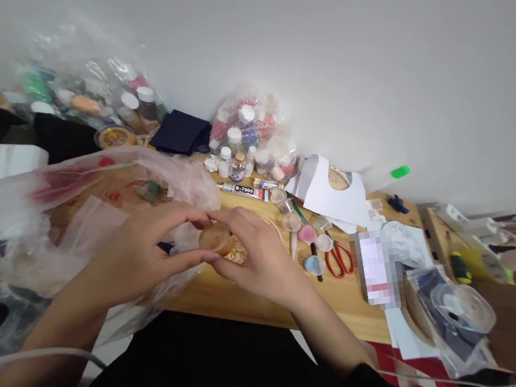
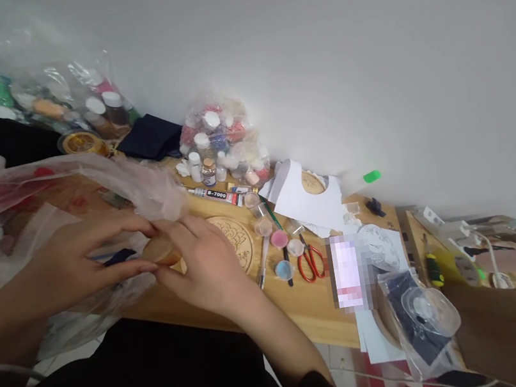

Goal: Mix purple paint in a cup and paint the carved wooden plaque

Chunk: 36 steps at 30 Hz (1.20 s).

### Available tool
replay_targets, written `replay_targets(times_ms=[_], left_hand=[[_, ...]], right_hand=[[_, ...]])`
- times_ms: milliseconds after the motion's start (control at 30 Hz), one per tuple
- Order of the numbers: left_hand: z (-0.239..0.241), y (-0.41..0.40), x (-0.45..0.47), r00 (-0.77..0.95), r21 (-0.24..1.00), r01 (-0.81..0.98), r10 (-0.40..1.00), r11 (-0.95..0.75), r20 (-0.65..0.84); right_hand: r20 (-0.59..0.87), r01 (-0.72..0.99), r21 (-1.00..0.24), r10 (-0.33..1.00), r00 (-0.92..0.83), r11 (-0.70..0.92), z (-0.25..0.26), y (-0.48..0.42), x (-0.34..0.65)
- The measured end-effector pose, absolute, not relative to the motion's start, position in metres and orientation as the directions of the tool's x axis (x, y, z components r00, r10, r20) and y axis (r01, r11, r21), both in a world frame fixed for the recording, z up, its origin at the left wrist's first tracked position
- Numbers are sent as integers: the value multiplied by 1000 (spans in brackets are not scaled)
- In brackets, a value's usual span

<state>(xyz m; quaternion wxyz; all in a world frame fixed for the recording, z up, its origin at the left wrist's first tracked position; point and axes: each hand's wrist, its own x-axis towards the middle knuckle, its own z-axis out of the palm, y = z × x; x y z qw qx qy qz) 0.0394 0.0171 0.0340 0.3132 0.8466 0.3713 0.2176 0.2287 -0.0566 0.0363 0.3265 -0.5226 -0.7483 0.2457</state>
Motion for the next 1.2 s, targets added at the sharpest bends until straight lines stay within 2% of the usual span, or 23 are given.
replay_targets(times_ms=[133, 200, 267, 333, 467, 533, 667, 733, 800, 867, 933, 1000, 1067, 1133, 1200], left_hand=[[26, 23, 38, 584, 645, 549, 796, -532, 159], [22, 27, 35, 532, 616, 581, 821, -532, 207], [17, 30, 29, 478, 579, 641, 852, -504, 213], [10, 34, 23, 441, 511, 724, 881, -463, 174], [-4, 45, 12, 406, 340, 847, 910, -408, 81], [-8, 50, 9, 403, 285, 865, 911, -412, 94], [-10, 52, 6, 412, 261, 863, 901, -433, 132], [-11, 51, 4, 391, 260, 877, 914, -405, 105], [-12, 50, 3, 372, 240, 893, 925, -381, 83], [-13, 49, 2, 362, 227, 901, 929, -369, 73], [-13, 48, 2, 364, 251, 896, 930, -365, 56], [-12, 49, 3, 363, 294, 887, 931, -356, 31], [-10, 51, 4, 363, 328, 879, 932, -346, 9], [-9, 54, 5, 359, 354, 876, 933, -326, -30], [-9, 57, 4, 349, 390, 875, 932, -286, -99]], right_hand=[[217, 712, -661, 968, -124, 239, 28, -46, 251], [195, 792, -605, 980, 46, 84, 18, -35, 268], [114, 845, -519, 970, 216, -127, 7, -25, 286], [15, 872, -414, 956, 293, -261, -3, -18, 298], [-60, 938, -181, 955, 291, -297, -14, -18, 305], [-56, 950, -74, 953, 299, -303, -15, -20, 303], [-60, 951, -15, 950, 308, -309, -14, -23, 300], [-31, 961, -50, 962, 270, -272, -6, -23, 294], [94, 976, -150, 980, 173, -158, 8, -22, 280], [298, 955, -287, 954, 14, 76, 27, -22, 257], [384, 846, -389, 899, -211, 365, 43, -18, 228], [334, 707, -441, 832, -442, 553, 51, -9, 200], [221, 642, -436, 766, -603, 631, 48, 6, 177], [94, 635, -385, 713, -694, 669, 40, 23, 165], [-36, 696, -302, 722, -691, 651, 33, 39, 164]])
